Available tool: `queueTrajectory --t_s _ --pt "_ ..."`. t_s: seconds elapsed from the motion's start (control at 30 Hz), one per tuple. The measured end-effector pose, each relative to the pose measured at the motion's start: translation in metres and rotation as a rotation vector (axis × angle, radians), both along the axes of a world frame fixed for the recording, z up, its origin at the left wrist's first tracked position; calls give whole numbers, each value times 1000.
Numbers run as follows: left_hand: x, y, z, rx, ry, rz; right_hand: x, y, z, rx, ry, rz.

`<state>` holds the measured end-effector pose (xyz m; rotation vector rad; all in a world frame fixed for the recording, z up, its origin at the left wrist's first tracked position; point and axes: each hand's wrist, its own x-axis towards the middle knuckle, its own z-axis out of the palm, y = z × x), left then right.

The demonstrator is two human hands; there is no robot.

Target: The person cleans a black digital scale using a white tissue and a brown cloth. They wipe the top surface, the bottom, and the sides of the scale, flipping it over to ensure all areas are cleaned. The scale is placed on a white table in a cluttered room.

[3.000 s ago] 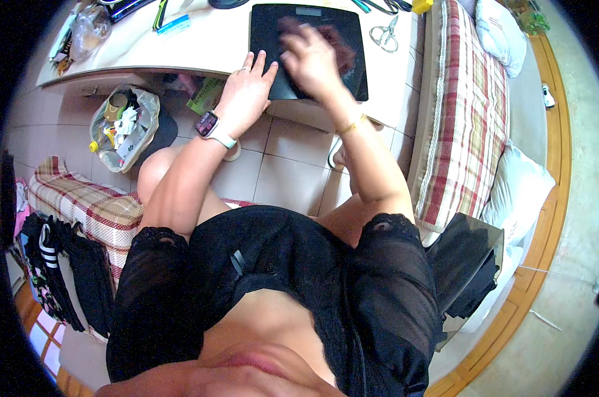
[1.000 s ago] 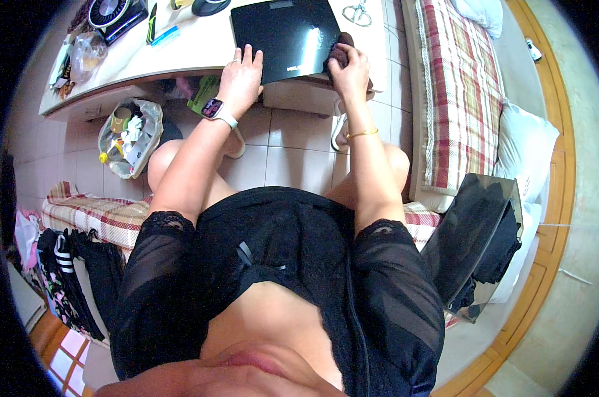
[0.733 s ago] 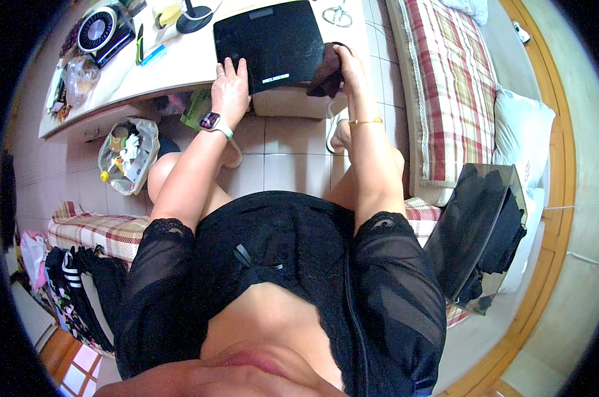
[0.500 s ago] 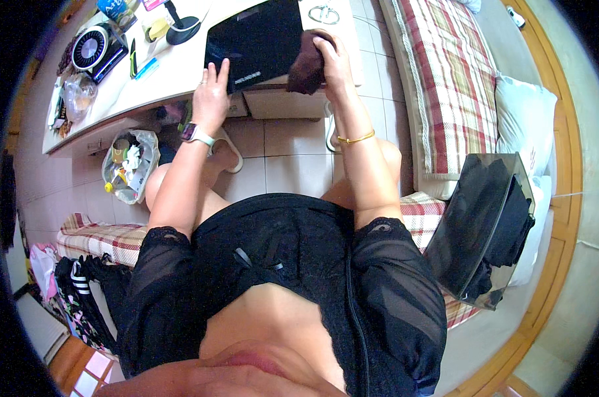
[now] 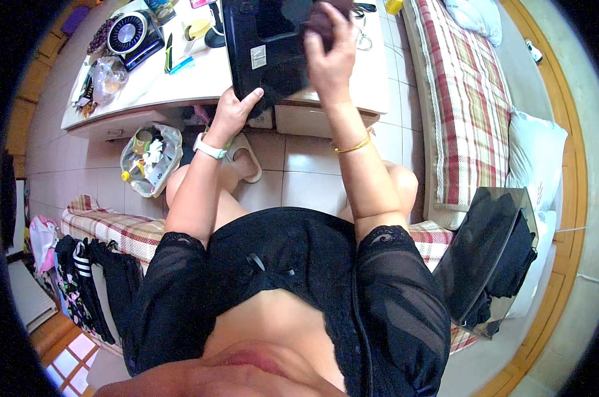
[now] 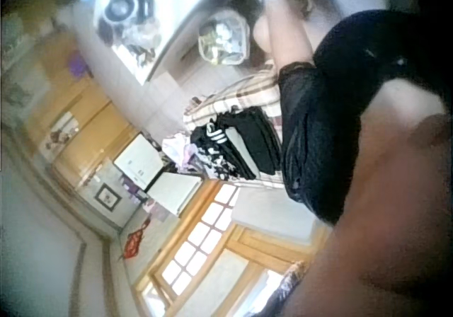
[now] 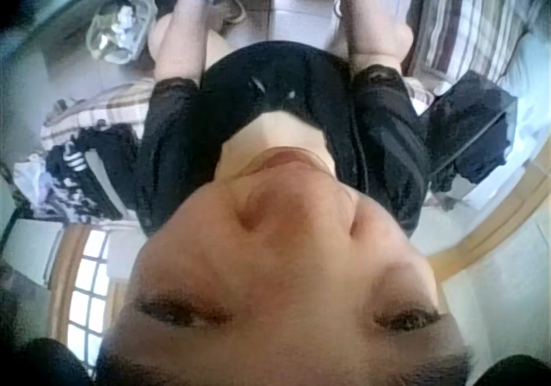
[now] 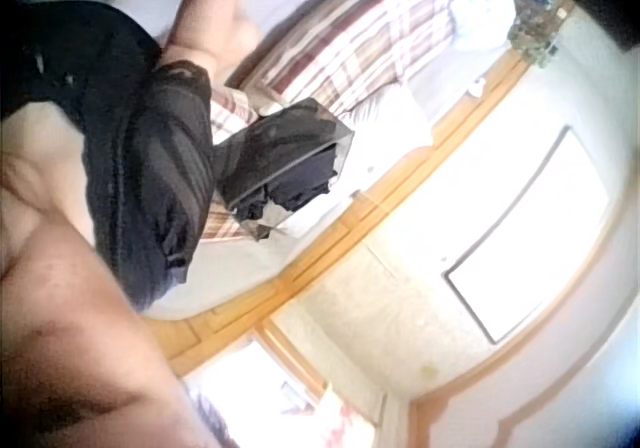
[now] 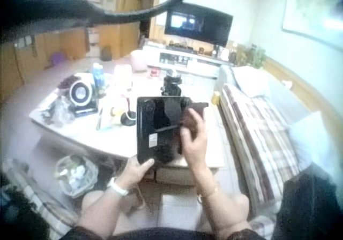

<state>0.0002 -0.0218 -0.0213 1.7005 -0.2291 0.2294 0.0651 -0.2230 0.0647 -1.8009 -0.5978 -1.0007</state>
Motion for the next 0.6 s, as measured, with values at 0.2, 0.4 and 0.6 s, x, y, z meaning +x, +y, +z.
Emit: queueTrajectory --t_s 0.2,0.4,0.6 --pt "-9 -1 -5 -158 138 -121 -11 58 -4 -501 -66 90" --pt "-26 -1 6 -372 273 -225 30 -36 -25 -420 151 -133" --pt "-23 -15 4 -311 173 -185 -6 -4 -15 -465 54 -74"
